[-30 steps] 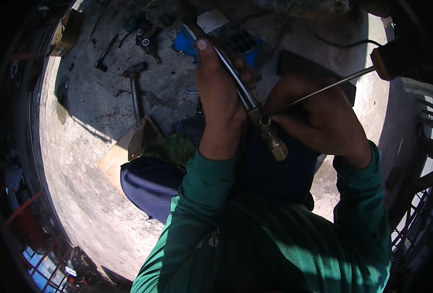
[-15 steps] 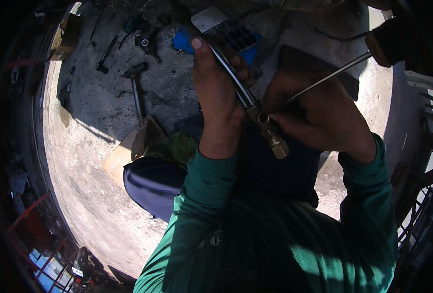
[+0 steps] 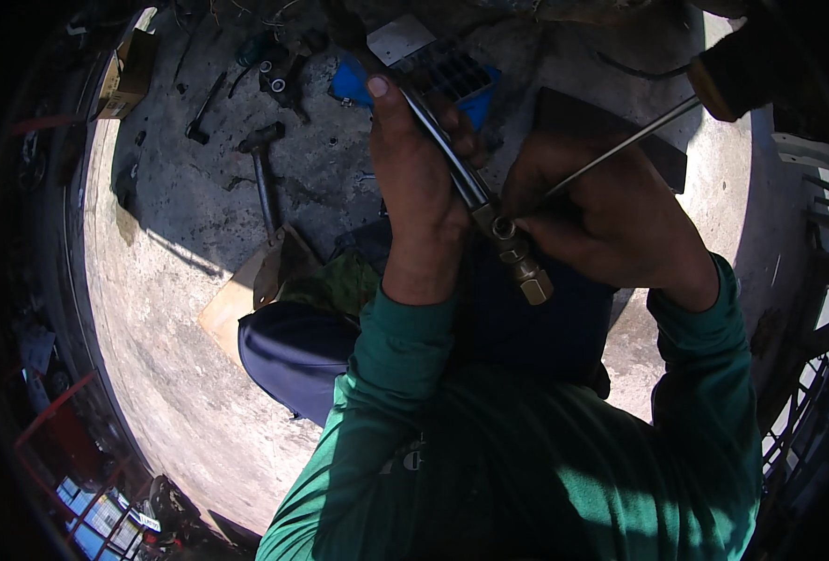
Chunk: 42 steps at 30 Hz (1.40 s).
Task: The person is repairing a mechanical part using a screwdriver and wrench. They are adjusting and tightening components of the part while sitting on the floor.
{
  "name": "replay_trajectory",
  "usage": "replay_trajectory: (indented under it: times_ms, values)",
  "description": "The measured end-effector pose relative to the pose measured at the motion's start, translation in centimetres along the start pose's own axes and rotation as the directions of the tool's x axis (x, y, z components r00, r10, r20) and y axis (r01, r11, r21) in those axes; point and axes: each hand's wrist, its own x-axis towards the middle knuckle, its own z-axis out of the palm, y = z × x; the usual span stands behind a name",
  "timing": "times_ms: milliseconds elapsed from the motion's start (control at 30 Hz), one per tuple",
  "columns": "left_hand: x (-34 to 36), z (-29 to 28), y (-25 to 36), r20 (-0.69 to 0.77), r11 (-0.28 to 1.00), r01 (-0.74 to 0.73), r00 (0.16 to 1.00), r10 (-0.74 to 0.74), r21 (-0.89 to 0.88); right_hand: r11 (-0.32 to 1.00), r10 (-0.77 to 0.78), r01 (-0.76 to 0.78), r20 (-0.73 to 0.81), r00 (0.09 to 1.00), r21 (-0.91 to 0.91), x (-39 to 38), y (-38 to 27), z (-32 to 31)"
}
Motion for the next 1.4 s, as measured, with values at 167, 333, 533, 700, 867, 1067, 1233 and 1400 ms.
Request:
replay_trajectory:
  times_ms: [167, 333, 533, 700, 867, 1067, 1233, 1400]
  values:
    - [0.03, -0.10, -0.03, -0.003, 1.000, 0.002, 1.000, -0.002, 0.013, 1.000, -0.015, 0.014, -0.010, 1.000, -0.012, 0.34, -0.33, -0.11]
    - [-0.09, -0.08, 0.03, 0.000, 1.000, 0.002, 1.000, -0.002, -0.018, 0.998, 0.069, -0.069, 0.016, 0.997, -0.005, -0.22, -0.33, -0.03]
    - [-0.07, -0.11, -0.03, 0.006, 1.000, 0.003, 1.000, -0.003, -0.025, 1.000, 0.003, -0.003, -0.036, 0.999, -0.009, -0.20, -0.03, 0.34]
    - [-0.07, -0.15, -0.07, 0.011, 1.000, -0.011, 1.000, 0.011, -0.004, 0.996, 0.075, -0.075, 0.004, 0.997, 0.039, -0.37, -0.05, 0.11]
    - [-0.13, -0.17, -0.02, 0.007, 1.000, -0.011, 1.000, 0.011, -0.014, 1.000, -0.017, 0.016, -0.033, 0.999, -0.026, -0.27, 0.08, 0.39]
    - [-0.21, -0.03, -0.05, 0.020, 1.000, -0.009, 1.000, 0.009, -0.019, 0.990, 0.098, -0.093, -0.041, 0.994, 0.102, -0.51, -0.16, 0.26]
    - [-0.37, 0.05, 0.04, 0.021, 1.000, -0.007, 1.000, 0.007, -0.027, 0.998, 0.050, -0.050, -0.010, 0.999, 0.033, -0.52, -0.12, 0.00]
    - [-0.32, 0.07, 0.07, 0.016, 0.999, -0.032, 0.999, 0.032, 0.017, 1.000, -0.015, 0.015, -0.025, 1.000, -0.024, -0.43, -0.14, 0.23]
